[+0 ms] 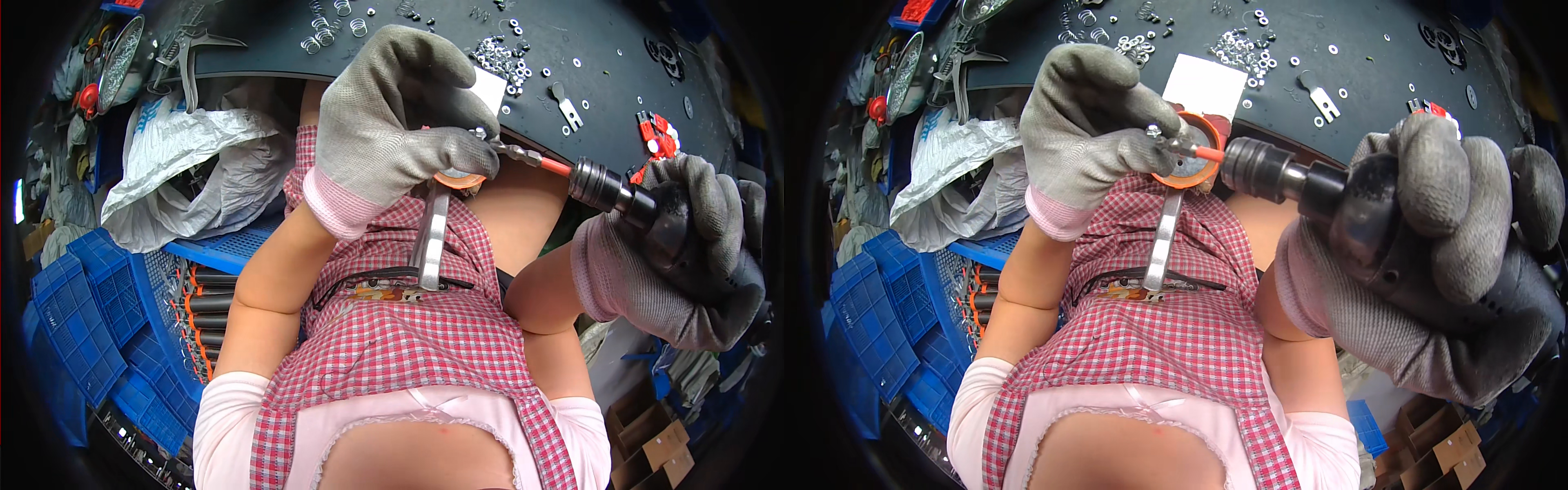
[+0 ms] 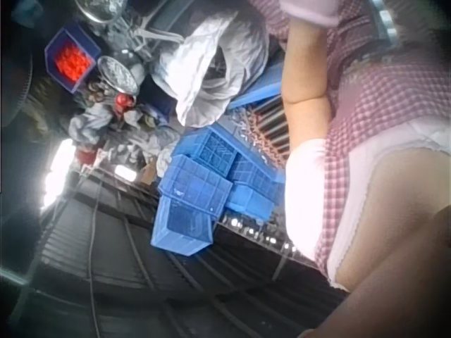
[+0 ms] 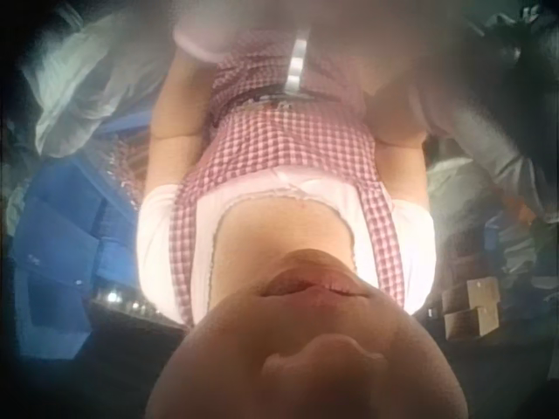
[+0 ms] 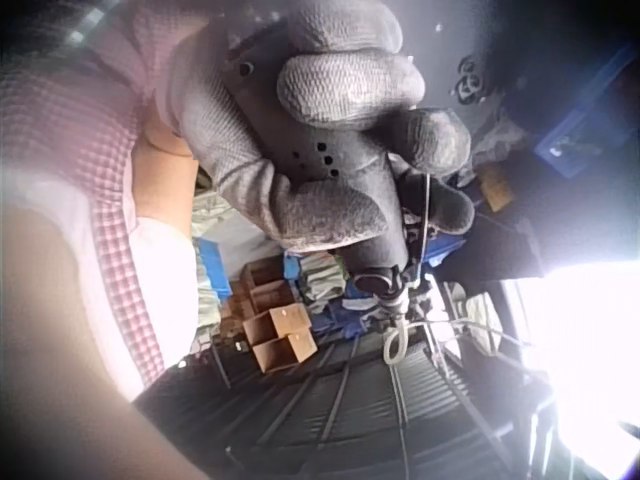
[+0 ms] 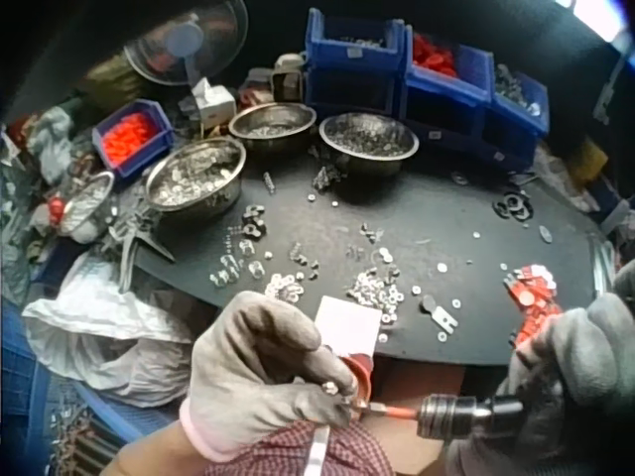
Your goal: Assembling fire extinguisher components, including attaching valves and handle mechanisms to metal tubes using a power screwdriver and various fasteners.
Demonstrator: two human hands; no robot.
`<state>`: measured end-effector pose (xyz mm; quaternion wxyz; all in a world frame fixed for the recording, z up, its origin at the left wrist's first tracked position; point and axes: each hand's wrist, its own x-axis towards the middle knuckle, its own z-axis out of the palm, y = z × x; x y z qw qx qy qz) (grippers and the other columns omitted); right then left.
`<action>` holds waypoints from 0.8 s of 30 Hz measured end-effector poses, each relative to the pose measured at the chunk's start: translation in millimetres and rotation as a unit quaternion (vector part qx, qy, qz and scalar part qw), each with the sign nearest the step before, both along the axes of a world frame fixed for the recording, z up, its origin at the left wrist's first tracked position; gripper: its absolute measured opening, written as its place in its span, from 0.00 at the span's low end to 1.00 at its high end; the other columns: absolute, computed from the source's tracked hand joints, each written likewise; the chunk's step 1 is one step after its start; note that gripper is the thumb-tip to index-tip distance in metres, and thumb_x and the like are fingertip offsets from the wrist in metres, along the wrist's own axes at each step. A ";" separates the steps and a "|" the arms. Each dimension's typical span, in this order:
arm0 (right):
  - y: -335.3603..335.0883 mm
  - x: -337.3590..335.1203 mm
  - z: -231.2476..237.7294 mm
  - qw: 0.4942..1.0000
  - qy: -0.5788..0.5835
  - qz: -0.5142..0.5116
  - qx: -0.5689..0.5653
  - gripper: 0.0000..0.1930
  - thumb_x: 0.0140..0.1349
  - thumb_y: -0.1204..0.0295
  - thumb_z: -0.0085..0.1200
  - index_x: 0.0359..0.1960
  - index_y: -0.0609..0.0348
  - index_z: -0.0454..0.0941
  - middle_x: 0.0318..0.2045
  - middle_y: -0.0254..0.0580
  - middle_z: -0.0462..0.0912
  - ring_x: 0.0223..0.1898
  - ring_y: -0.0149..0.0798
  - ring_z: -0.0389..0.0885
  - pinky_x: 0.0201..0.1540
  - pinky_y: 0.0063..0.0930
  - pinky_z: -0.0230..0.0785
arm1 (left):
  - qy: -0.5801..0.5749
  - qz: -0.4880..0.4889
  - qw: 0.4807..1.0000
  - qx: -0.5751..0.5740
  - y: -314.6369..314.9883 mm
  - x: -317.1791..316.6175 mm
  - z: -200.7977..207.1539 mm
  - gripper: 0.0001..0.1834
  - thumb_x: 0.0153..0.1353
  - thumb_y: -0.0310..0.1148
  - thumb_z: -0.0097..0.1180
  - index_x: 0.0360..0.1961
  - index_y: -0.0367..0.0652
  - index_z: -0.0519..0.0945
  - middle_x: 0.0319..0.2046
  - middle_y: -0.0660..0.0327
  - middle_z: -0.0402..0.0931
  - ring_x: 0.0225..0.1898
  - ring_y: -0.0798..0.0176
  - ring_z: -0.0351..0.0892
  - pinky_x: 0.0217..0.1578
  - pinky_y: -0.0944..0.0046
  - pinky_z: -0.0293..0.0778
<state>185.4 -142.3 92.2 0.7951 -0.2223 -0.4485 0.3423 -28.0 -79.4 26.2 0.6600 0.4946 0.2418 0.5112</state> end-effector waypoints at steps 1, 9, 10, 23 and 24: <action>1.6 -8.0 -1.1 0.998 -0.030 -0.055 0.003 0.09 0.46 0.69 0.53 0.26 0.58 0.67 0.24 0.31 0.68 0.16 0.24 0.63 0.20 0.18 0.55 | -0.001 0.001 1.000 -0.001 -0.5 -0.7 1.1 0.32 0.36 0.17 0.71 0.43 0.39 0.68 0.32 0.52 0.79 0.35 0.54 0.83 0.36 0.57 0.83; 11.1 -28.9 -1.2 0.995 0.094 0.003 0.046 0.14 0.47 0.64 0.56 0.30 0.57 0.67 0.20 0.30 0.68 0.15 0.24 0.62 0.15 0.16 0.50 | -0.012 0.002 0.999 -0.043 -4.1 -6.3 -1.0 0.32 0.35 0.14 0.70 0.42 0.40 0.67 0.31 0.47 0.80 0.34 0.54 0.84 0.36 0.57 0.83; 9.9 -29.4 -2.0 0.994 0.095 0.046 0.036 0.15 0.47 0.63 0.56 0.32 0.56 0.66 0.19 0.30 0.68 0.16 0.24 0.62 0.15 0.16 0.50 | -0.012 0.002 0.999 -0.044 -3.4 -6.2 0.1 0.32 0.35 0.14 0.70 0.42 0.40 0.67 0.31 0.47 0.80 0.34 0.54 0.84 0.36 0.57 0.83; 0.0 -37.4 -14.2 0.990 0.139 -0.037 0.013 0.21 0.43 0.63 0.61 0.35 0.54 0.64 0.16 0.26 0.67 0.21 0.23 0.68 0.28 0.17 0.60 | -0.055 0.057 0.989 0.128 -18.3 4.0 -25.3 0.22 0.45 0.18 0.68 0.37 0.36 0.68 0.34 0.50 0.79 0.36 0.64 0.80 0.36 0.66 0.79; -2.3 -44.1 -16.8 0.986 0.166 -0.018 -0.007 0.22 0.43 0.63 0.61 0.36 0.53 0.64 0.16 0.26 0.66 0.22 0.23 0.68 0.27 0.17 0.60 | -0.079 0.026 0.991 0.105 -20.7 2.6 -27.9 0.25 0.44 0.22 0.70 0.41 0.35 0.68 0.38 0.48 0.78 0.40 0.62 0.80 0.40 0.64 0.79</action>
